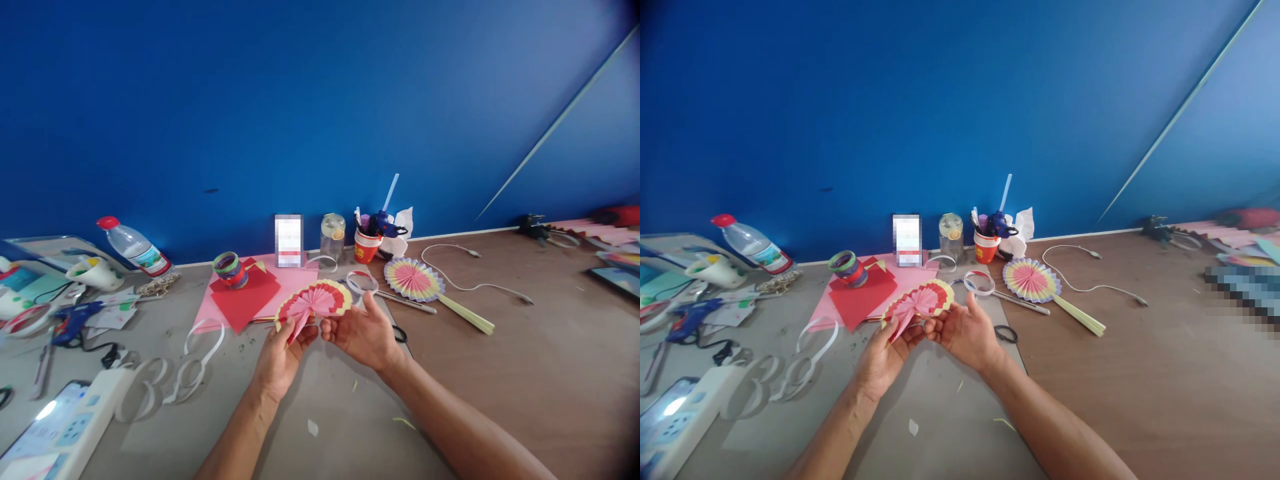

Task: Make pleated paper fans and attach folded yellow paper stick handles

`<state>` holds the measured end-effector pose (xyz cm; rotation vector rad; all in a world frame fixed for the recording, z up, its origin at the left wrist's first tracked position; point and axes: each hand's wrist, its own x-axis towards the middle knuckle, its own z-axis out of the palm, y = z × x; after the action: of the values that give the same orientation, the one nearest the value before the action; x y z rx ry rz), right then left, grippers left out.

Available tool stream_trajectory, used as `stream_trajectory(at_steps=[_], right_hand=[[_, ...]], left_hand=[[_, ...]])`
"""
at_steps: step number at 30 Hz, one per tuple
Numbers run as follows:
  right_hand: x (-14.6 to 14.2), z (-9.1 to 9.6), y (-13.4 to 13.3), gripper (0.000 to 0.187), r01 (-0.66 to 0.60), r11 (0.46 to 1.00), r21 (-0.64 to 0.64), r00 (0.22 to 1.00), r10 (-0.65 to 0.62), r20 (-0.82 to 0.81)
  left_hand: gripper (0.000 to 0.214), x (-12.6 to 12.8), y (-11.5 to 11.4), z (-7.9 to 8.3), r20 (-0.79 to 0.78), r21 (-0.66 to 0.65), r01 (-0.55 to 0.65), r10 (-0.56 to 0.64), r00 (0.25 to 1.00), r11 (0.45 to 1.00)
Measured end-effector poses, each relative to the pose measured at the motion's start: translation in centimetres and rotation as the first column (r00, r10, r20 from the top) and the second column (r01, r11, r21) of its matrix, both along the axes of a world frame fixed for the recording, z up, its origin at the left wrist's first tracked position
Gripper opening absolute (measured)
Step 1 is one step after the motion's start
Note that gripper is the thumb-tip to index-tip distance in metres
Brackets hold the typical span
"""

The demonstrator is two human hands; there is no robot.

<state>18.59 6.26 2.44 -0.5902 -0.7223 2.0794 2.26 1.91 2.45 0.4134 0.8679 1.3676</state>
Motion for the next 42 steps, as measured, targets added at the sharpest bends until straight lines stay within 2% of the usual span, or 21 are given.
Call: stream_trajectory(at_steps=[1,2,3,4,5,6,7,8,9,10,11,12,14,17,20,25,28,32,35,38,42], right_hand=[[0.3,0.0,0.2,0.067,0.022,0.999,0.048,0.999,-0.024,0.035],[0.6,0.1,0.4,0.065,0.099,0.989,0.110,0.988,-0.111,0.108],[0.8,0.1,0.5,0.057,0.215,0.955,0.204,0.946,-0.255,0.200],[1.1,0.1,0.6,0.047,0.328,0.881,0.341,0.858,-0.429,0.284],[1.3,0.2,0.6,0.037,0.395,0.764,0.510,0.729,-0.599,0.332],[1.4,0.3,0.5,0.030,0.382,0.620,0.685,0.594,-0.733,0.332],[1.4,0.5,0.3,0.024,0.291,0.476,0.830,0.492,-0.818,0.297],[1.4,0.7,0.0,0.020,0.161,0.346,0.924,0.435,-0.866,0.248],[1.1,0.9,-0.3,0.018,0.028,0.244,0.969,0.410,-0.887,0.212],[0.8,1.0,-0.6,0.019,-0.089,0.173,0.981,0.401,-0.895,0.195],[0.4,1.1,-0.9,0.020,-0.175,0.136,0.975,0.390,-0.900,0.195],[0.0,1.1,-1.1,0.020,-0.234,0.123,0.964,0.370,-0.906,0.205],[-0.7,1.0,-1.3,0.016,-0.291,0.135,0.947,0.315,-0.921,0.228],[-1.1,0.7,-1.3,0.009,-0.308,0.144,0.941,0.253,-0.940,0.227],[-0.9,0.5,-1.1,0.007,-0.310,0.131,0.942,0.206,-0.958,0.201],[-0.6,0.3,-1.1,0.007,-0.350,0.105,0.931,0.169,-0.970,0.173],[-0.7,0.1,-1.1,0.010,-0.346,0.108,0.932,0.136,-0.977,0.164],[-0.7,0.1,-1.1,0.015,-0.343,0.125,0.931,0.133,-0.975,0.180],[-0.5,0.5,-1.2,0.015,-0.347,0.115,0.931,0.147,-0.973,0.175],[-0.4,0.8,-1.3,0.013,-0.360,0.092,0.928,0.156,-0.975,0.157],[-0.5,0.9,-1.4,0.014,-0.344,0.063,0.937,0.139,-0.983,0.118]], left_hand=[[0.027,-0.1,0.1,0.1,-0.004,-0.011,-0.022,0.022,1.000,1.000],[0.026,-0.2,0.2,0.1,-0.011,-0.011,-0.049,0.049,0.999,0.999],[0.024,-0.3,0.2,0.1,-0.022,-0.002,-0.080,0.080,0.997,0.997],[0.023,-0.4,0.3,0.1,-0.042,0.015,-0.115,0.115,0.992,0.993],[0.022,-0.5,0.3,0.1,-0.078,0.032,-0.147,0.149,0.986,0.989],[0.022,-0.6,0.3,0.0,-0.129,0.049,-0.173,0.178,0.976,0.984],[0.022,-0.6,0.2,0.0,-0.188,0.068,-0.192,0.201,0.961,0.979],[0.023,-0.6,0.2,-0.1,-0.244,0.084,-0.197,0.212,0.947,0.977],[0.025,-0.5,0.1,-0.2,-0.290,0.095,-0.192,0.211,0.933,0.977],[0.026,-0.4,-0.1,-0.3,-0.325,0.106,-0.180,0.205,0.923,0.978],[0.027,-0.2,-0.2,-0.3,-0.351,0.120,-0.164,0.196,0.916,0.979],[0.028,0.0,-0.4,-0.4,-0.370,0.139,-0.147,0.189,0.910,0.979],[0.028,0.4,-0.7,-0.6,-0.403,0.170,-0.105,0.166,0.900,0.980],[0.033,1.0,-1.0,-1.0,-0.420,0.210,-0.091,0.173,0.891,0.974],[0.038,1.3,-1.1,-1.1,-0.414,0.169,-0.115,0.176,0.893,0.979],[0.036,1.8,-1.2,-0.1,-0.373,0.124,-0.100,0.139,0.917,0.987],[0.033,2.1,-1.3,0.4,-0.369,0.103,-0.110,0.140,0.919,0.989],[0.028,2.7,-1.5,0.2,-0.377,0.059,-0.128,0.141,0.915,0.990],[0.027,2.8,-1.6,0.1,-0.357,0.081,-0.111,0.133,0.925,0.991],[0.026,2.9,-1.6,0.4,-0.277,0.115,-0.071,0.101,0.956,0.991],[0.021,3.1,-1.2,0.6,-0.108,0.097,-0.087,0.098,0.989,0.991]])
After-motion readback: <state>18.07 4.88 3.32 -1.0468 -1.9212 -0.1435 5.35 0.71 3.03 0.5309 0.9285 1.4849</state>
